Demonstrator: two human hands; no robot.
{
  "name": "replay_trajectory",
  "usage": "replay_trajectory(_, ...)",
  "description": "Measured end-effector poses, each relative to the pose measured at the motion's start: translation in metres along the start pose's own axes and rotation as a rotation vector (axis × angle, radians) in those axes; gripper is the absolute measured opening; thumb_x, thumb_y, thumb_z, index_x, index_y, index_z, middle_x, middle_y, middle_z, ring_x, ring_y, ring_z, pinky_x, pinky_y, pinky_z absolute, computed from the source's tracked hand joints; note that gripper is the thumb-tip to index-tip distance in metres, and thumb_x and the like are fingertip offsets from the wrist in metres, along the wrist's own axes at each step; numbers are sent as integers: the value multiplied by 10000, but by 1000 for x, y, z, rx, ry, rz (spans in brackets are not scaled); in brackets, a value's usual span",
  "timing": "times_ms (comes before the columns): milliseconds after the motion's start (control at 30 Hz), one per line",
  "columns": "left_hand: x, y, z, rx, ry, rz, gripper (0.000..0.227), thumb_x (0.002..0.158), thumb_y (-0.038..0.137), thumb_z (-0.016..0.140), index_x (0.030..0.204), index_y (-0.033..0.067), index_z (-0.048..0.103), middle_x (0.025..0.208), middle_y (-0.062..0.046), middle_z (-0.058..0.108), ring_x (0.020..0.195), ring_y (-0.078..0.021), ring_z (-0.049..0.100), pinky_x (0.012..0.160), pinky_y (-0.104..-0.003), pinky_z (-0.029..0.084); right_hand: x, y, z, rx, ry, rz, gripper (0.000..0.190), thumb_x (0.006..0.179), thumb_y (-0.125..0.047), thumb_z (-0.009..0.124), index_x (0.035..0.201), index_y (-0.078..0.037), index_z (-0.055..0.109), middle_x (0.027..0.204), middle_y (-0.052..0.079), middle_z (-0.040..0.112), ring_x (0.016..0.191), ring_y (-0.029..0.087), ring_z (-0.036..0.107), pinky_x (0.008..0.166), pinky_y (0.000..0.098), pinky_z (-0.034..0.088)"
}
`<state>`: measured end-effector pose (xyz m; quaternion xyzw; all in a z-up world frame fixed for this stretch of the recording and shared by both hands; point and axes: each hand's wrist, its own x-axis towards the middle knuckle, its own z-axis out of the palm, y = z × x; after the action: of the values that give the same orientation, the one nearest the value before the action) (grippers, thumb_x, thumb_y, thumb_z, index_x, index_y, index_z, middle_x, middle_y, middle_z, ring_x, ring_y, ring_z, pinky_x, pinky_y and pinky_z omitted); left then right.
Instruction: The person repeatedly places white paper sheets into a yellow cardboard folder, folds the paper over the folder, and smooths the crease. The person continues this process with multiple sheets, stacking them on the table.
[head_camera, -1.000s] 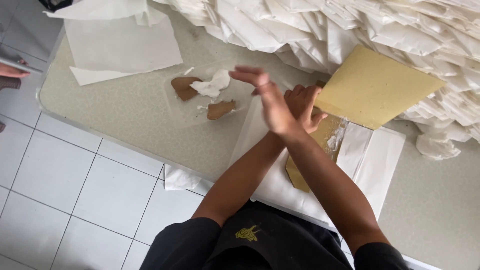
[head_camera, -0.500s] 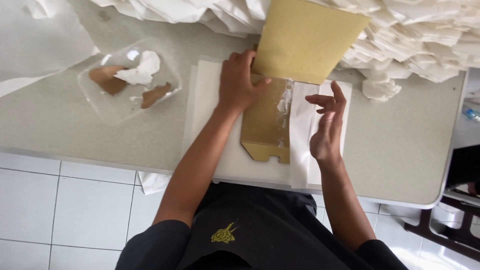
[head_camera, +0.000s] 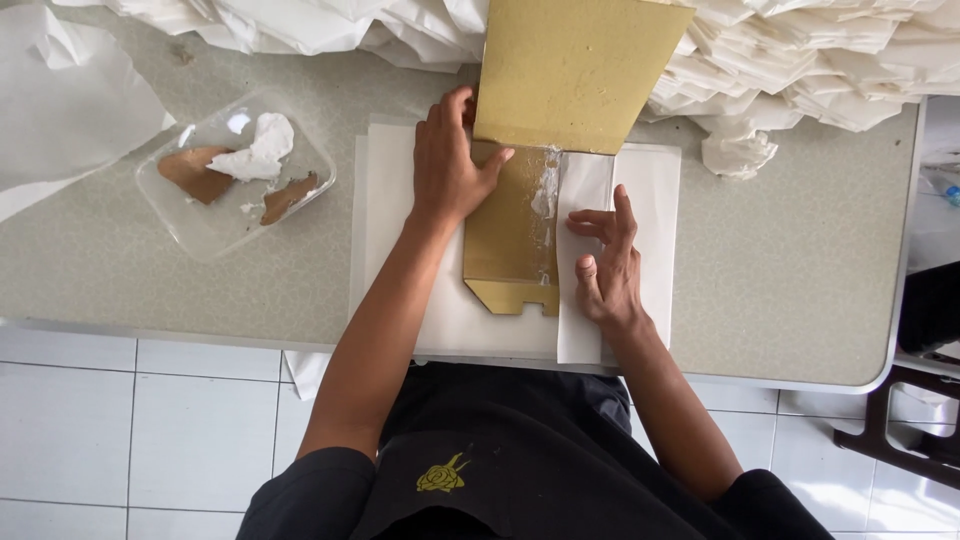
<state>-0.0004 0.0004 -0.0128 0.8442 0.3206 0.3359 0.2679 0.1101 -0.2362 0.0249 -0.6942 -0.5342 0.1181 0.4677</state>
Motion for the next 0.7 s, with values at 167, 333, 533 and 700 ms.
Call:
replay_trajectory(167,0,11,-1,-45,196,282,321,1008,330,554,1203,76,547,998,-62,594,958,-237,602,855,-388,497,3,14,1,5,9,-14,840,1051,-633,297,1620,-50,89,1179,213,650,1074,364,718,936,479,576)
replay_trajectory(333,11,40,-4,-36,-175,583,341,931,0,592,1240,138,626,996,-23,674,1154,-275,589,907,-416,470,1,24,-1,24,6,-6,895,1009,-654,280,1592,14,155,1131,203,651,1052,379,723,937,525,558)
replay_trajectory(533,40,39,16,168,-428,829,677,866,-119,582,1442,215,464,1189,24,736,1431,-277,313,1005,-483,398,8,14,-9,100,-3,43,836,1039,-629,241,1542,38,266,1125,177,680,1064,337,732,933,490,549)
replay_trajectory(700,48,44,11,156,-639,775,647,946,-66,535,1514,216,406,1222,20,775,1503,-275,286,1039,-535,372,15,10,-14,4,-32,57,641,1039,-489,424,1387,37,535,1063,162,686,995,359,738,858,486,566)
